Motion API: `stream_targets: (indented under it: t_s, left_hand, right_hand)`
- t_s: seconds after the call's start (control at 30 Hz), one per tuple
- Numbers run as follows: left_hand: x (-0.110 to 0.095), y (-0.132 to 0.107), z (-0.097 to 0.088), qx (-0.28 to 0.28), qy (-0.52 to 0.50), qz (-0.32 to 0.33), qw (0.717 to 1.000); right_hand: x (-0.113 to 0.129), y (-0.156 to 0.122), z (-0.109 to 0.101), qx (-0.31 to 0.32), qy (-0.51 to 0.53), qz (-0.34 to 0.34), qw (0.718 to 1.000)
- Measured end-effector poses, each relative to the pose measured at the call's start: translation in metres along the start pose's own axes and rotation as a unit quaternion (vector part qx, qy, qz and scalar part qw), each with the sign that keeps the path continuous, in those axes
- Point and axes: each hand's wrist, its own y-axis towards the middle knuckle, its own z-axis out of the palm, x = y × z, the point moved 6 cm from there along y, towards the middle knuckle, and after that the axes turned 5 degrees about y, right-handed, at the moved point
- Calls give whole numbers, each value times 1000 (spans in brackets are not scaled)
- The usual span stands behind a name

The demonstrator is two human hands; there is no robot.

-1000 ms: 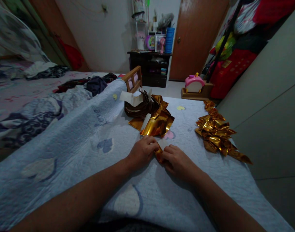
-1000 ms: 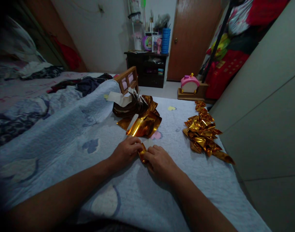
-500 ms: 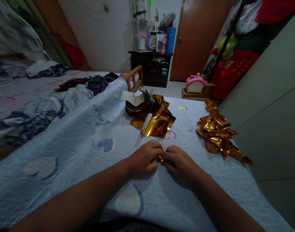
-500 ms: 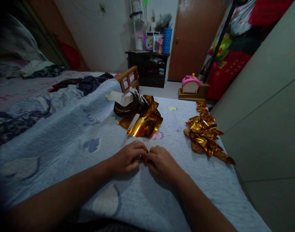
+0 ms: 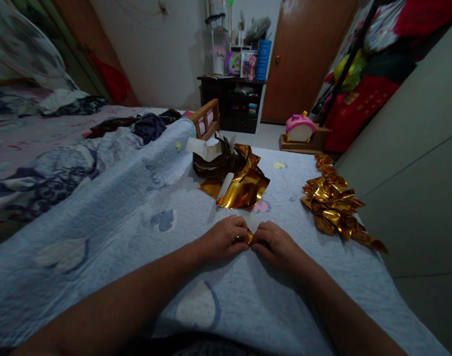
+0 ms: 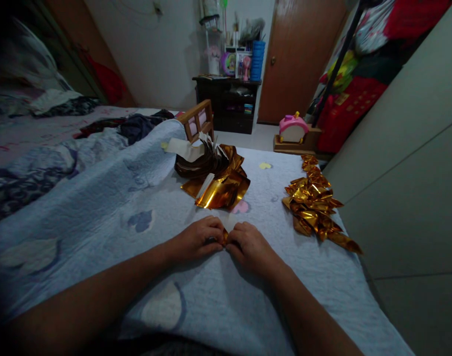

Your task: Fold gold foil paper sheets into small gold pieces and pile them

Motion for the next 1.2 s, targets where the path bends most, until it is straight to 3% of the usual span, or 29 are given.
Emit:
stream_targets:
  t_s: [0.57, 1.2]
  left_hand:
    - [-6, 4, -4, 13, 15, -45, 999]
    - [-6, 5, 0, 2, 51, -43, 998]
  right_hand:
    - [2, 2, -4, 4, -31, 45, 998]
    - [-6, 0, -6, -5, -31, 70, 997]
